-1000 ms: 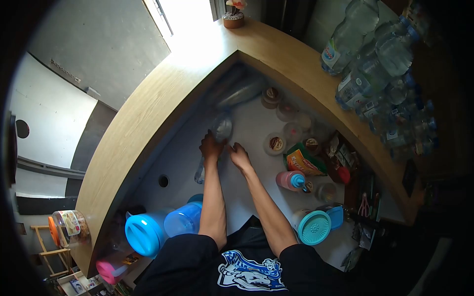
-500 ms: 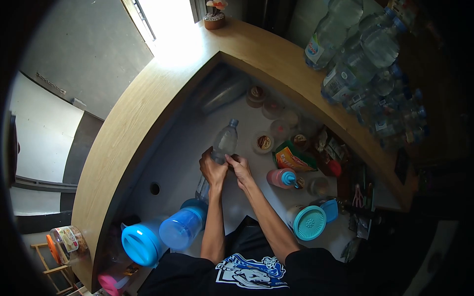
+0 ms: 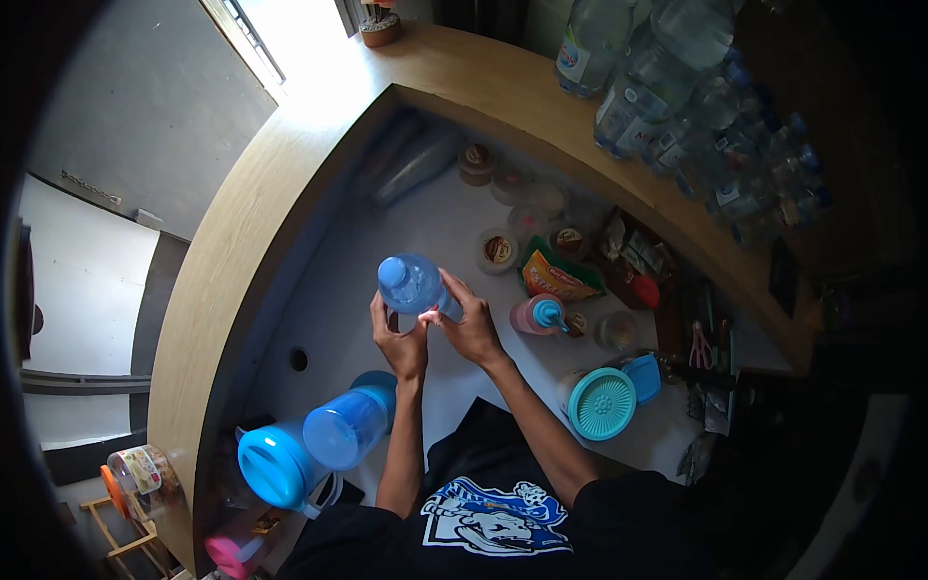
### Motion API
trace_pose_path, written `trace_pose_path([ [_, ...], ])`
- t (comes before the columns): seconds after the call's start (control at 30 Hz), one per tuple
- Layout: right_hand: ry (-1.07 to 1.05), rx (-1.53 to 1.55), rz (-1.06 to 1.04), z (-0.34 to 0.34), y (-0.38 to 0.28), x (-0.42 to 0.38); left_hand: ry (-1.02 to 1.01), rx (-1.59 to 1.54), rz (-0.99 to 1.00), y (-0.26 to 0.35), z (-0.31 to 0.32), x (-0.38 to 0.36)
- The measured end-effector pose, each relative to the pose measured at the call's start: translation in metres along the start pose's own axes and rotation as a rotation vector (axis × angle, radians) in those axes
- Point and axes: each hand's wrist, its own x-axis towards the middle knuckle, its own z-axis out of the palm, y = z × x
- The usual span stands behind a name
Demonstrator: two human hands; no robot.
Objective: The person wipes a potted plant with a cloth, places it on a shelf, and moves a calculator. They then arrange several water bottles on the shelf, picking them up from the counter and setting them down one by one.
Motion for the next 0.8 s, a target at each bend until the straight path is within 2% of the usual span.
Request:
trace_pose_path([
  [0.17,-0.014,-0.077,0.019,-0.009,-0.001,-0.002,-0.060,-0.009,0.040,-0.004,0.005,0.001],
  [0.27,-0.021,-0.163,-0.070,-0.005,0.003,-0.009,-0.116,-0.117,-0.006,-0.023,-0.005,0.001],
  [0.4,0.101,-0.294,-0.198,0.006,0.006,-0.010,-0.251,-0.246,-0.149,-0.032,-0.007,0.005],
  [0.47,0.112,-0.267,-0.127,0.012,0.011,-0.007,-0.259,-0.261,-0.153,-0.038,-0.005,0.006],
  [0.53,0.143,-0.291,-0.077,0.017,0.012,-0.004,-0.252,-0.288,-0.155,-0.027,0.001,0.012],
  [0.67,0.264,-0.296,-0.154,0.018,0.003,0.008,-0.214,-0.337,-0.123,-0.009,0.006,0.014],
  [0.8,0.263,-0.363,-0.246,-0.008,-0.049,0.017,-0.189,-0.413,-0.015,0.034,0.020,0.030],
])
